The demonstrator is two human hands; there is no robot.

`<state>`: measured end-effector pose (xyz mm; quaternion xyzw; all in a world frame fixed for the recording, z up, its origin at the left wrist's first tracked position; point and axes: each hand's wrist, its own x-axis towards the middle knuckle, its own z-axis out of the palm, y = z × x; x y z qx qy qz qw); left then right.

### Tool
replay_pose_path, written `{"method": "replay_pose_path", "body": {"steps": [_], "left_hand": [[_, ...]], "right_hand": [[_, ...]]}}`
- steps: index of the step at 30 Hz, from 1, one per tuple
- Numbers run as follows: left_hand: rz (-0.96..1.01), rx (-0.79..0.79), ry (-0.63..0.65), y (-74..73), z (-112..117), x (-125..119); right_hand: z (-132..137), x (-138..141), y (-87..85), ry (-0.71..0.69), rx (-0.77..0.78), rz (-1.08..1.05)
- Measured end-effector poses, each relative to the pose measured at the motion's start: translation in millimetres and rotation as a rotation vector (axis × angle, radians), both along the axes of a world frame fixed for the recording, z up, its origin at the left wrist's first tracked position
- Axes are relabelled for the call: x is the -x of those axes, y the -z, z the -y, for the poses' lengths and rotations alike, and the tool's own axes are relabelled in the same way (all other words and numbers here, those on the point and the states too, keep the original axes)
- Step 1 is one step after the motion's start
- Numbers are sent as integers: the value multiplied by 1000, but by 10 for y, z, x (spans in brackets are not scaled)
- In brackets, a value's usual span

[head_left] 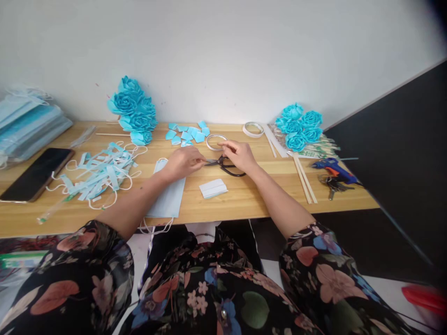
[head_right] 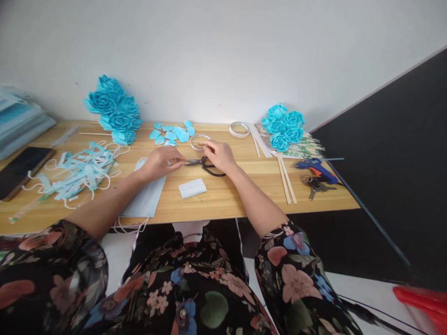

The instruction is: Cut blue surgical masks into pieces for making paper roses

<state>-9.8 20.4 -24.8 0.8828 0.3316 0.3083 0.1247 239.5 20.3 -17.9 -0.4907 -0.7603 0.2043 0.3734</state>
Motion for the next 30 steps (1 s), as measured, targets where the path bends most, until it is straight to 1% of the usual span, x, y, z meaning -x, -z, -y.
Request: {"method": "replay_pose_path", "body": {"steps": [4, 9, 13, 18, 21, 23, 24, 26, 27, 29, 30], "left_hand": [[-67, -36, -38, 96, -26, -34], [-73, -2, -18, 156, -68, -34], [-60, 31, -29, 146, -61, -47], [-75, 83, -117, 126, -36, -90], [-19, 151, -187, 73, -48, -74], [37, 174, -263, -52, -65, -2], [60, 175, -312, -154, -70, 58], [70, 162, -430, -435, -59, 225], [31, 161, -494, -600, -41, 329], [-113, 142, -607, -926, 17, 563], [-187, 99, -702, -1060, 51, 689]], "right_hand": [[30, 7, -41, -11, 18, 96], [31, 13, -45, -24, 37, 158], [7, 6, -17, -29, 42, 171], [-18, -1, 16, -31, 49, 166], [-26, -2, 24, -34, 58, 165], [-30, -2, 29, -25, 62, 167], [-33, -1, 32, -20, 66, 169], [-37, 1, 39, -9, 76, 172], [-39, 2, 43, -6, 83, 169], [-41, 5, 46, -10, 99, 152], [-41, 7, 46, -11, 103, 145]]}}
